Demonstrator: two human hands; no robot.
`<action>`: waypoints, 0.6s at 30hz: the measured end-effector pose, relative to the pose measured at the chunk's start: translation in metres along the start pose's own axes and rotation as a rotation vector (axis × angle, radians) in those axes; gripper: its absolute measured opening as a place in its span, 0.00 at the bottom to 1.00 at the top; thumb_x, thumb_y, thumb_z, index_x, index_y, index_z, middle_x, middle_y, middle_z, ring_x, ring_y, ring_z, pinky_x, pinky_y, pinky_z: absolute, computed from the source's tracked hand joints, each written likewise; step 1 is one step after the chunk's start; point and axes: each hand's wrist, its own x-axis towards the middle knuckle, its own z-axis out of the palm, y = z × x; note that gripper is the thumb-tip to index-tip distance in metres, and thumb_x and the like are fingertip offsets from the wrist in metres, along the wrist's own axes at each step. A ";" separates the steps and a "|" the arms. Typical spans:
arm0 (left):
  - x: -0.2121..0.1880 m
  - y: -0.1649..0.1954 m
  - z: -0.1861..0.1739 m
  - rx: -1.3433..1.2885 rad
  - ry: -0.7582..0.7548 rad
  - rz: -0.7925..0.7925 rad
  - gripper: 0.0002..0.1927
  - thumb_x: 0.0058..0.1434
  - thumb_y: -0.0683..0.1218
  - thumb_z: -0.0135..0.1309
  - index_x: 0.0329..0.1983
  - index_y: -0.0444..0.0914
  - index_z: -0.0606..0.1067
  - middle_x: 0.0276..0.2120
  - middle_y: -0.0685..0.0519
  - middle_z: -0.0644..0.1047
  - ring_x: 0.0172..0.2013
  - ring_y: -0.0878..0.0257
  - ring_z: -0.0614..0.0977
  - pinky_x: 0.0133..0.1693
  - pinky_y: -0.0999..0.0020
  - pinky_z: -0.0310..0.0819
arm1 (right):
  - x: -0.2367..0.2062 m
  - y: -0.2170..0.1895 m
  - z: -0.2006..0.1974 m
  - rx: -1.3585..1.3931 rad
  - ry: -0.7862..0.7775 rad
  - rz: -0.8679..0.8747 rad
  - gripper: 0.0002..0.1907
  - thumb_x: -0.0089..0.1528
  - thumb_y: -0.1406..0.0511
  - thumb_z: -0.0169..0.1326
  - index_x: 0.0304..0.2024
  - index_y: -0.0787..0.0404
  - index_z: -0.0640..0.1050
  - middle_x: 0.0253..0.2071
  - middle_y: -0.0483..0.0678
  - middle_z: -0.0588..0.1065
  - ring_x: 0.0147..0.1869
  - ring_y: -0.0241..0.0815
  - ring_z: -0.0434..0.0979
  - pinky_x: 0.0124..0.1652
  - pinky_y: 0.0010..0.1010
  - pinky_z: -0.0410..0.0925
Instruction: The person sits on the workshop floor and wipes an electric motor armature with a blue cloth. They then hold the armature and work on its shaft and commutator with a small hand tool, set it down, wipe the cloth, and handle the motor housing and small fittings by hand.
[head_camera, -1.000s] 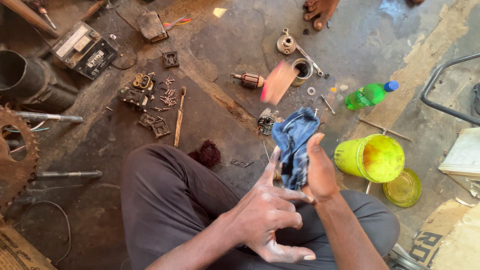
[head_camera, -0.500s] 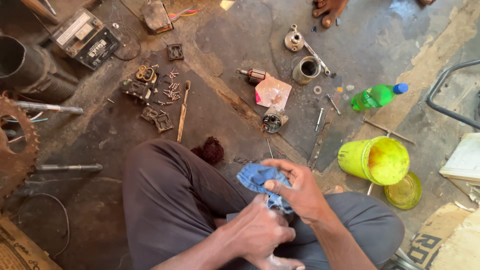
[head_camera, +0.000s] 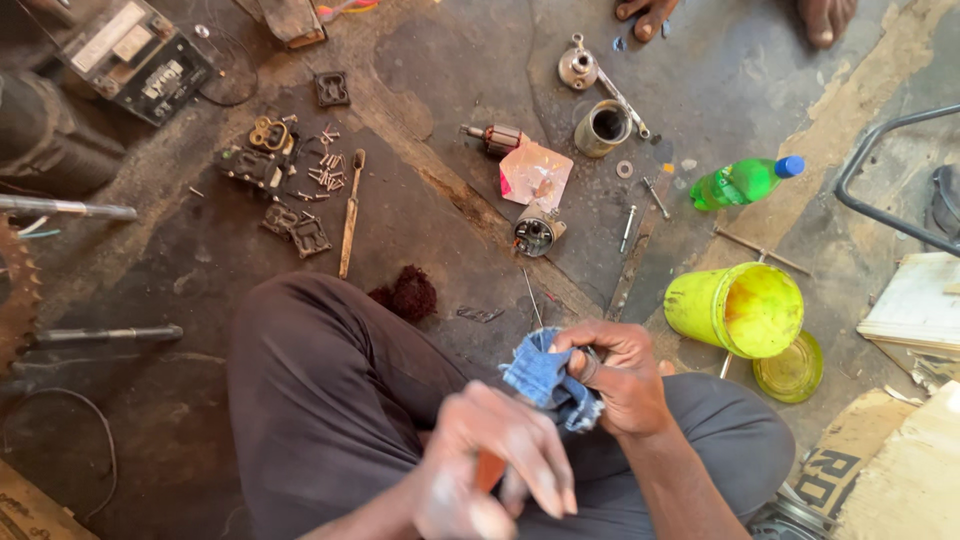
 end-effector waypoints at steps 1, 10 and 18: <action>0.002 0.005 0.000 -0.027 0.020 0.001 0.25 0.61 0.66 0.58 0.31 0.39 0.81 0.23 0.53 0.80 0.27 0.60 0.85 0.32 0.69 0.78 | 0.001 -0.002 0.000 -0.077 0.011 -0.022 0.12 0.63 0.66 0.65 0.43 0.71 0.83 0.39 0.51 0.81 0.43 0.37 0.79 0.44 0.27 0.71; 0.010 0.025 -0.005 0.369 -0.140 0.011 0.18 0.58 0.60 0.64 0.28 0.41 0.77 0.30 0.53 0.83 0.24 0.65 0.82 0.80 0.36 0.38 | 0.019 -0.052 0.009 0.091 0.209 0.080 0.24 0.64 0.57 0.58 0.53 0.70 0.75 0.40 0.58 0.81 0.36 0.49 0.85 0.35 0.37 0.79; 0.010 -0.002 -0.008 1.062 -0.325 0.183 0.25 0.54 0.63 0.67 0.21 0.40 0.73 0.15 0.52 0.70 0.23 0.53 0.77 0.62 0.45 0.68 | 0.020 -0.037 0.036 0.029 -0.005 0.241 0.34 0.63 0.54 0.62 0.61 0.74 0.76 0.43 0.49 0.79 0.40 0.30 0.77 0.42 0.23 0.71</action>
